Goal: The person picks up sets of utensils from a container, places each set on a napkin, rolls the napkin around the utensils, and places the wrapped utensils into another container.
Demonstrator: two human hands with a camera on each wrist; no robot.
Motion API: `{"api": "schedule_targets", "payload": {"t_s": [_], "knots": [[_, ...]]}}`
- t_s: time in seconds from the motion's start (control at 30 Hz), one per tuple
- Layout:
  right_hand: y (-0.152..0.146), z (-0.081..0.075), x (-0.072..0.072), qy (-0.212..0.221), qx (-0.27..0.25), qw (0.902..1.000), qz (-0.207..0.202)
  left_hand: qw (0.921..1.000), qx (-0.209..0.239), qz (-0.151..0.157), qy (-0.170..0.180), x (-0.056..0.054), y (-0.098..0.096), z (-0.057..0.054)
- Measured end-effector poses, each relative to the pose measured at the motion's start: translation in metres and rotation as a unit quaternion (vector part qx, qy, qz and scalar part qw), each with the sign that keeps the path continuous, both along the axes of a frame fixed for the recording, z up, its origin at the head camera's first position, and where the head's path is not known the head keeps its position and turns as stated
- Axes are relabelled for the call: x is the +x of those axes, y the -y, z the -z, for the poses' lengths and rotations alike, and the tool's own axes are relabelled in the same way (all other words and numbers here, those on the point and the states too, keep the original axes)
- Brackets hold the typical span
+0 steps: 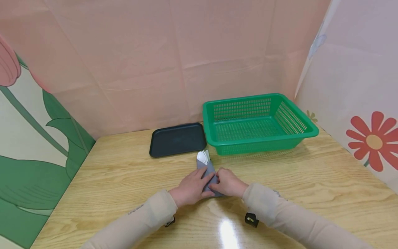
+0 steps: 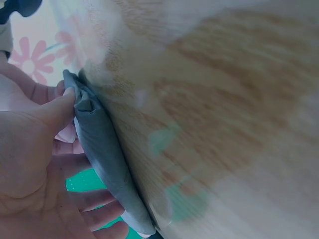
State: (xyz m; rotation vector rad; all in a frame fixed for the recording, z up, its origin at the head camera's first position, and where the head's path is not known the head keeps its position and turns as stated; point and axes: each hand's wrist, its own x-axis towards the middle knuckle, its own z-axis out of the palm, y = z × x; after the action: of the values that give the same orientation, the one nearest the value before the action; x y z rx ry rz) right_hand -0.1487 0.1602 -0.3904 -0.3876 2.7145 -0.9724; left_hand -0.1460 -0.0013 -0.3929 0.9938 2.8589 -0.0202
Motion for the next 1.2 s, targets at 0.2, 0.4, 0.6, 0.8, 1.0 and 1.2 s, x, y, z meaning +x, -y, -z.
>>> {"api": "schedule_targets", "payload": {"t_s": [0.2, 0.4, 0.6, 0.8, 1.0, 1.2], "knots": [[-0.0005, 0.0010, -0.0015, -0.003, 0.003, 1.0000, -0.002, 1.0000, -0.002, 0.003, -0.006, 0.0000, -0.0002, 0.0005], [-0.0009, 0.0009, -0.0019, 0.007, 0.011, 0.9999, 0.000, 0.9999, -0.004, 0.005, -0.008, 0.0005, -0.0002, 0.0003], [-0.0020, 0.0019, -0.0019, 0.010, 0.010, 0.9999, -0.004, 0.9999, -0.004, 0.006, -0.008, 0.0016, -0.0003, -0.0018], [-0.0025, 0.0022, -0.0021, 0.020, 0.007, 0.9998, -0.005, 0.9999, -0.001, 0.011, -0.012, 0.0018, -0.0002, -0.0018], [-0.0035, 0.0007, -0.0021, 0.018, 0.012, 0.9997, -0.008, 0.9995, 0.031, 0.003, 0.010, -0.0017, 0.0003, -0.0001], [-0.0031, 0.0011, -0.0025, 0.012, 0.016, 0.9997, -0.011, 0.9863, 0.149, -0.042, 0.057, -0.0071, 0.0073, 0.0000]]}}
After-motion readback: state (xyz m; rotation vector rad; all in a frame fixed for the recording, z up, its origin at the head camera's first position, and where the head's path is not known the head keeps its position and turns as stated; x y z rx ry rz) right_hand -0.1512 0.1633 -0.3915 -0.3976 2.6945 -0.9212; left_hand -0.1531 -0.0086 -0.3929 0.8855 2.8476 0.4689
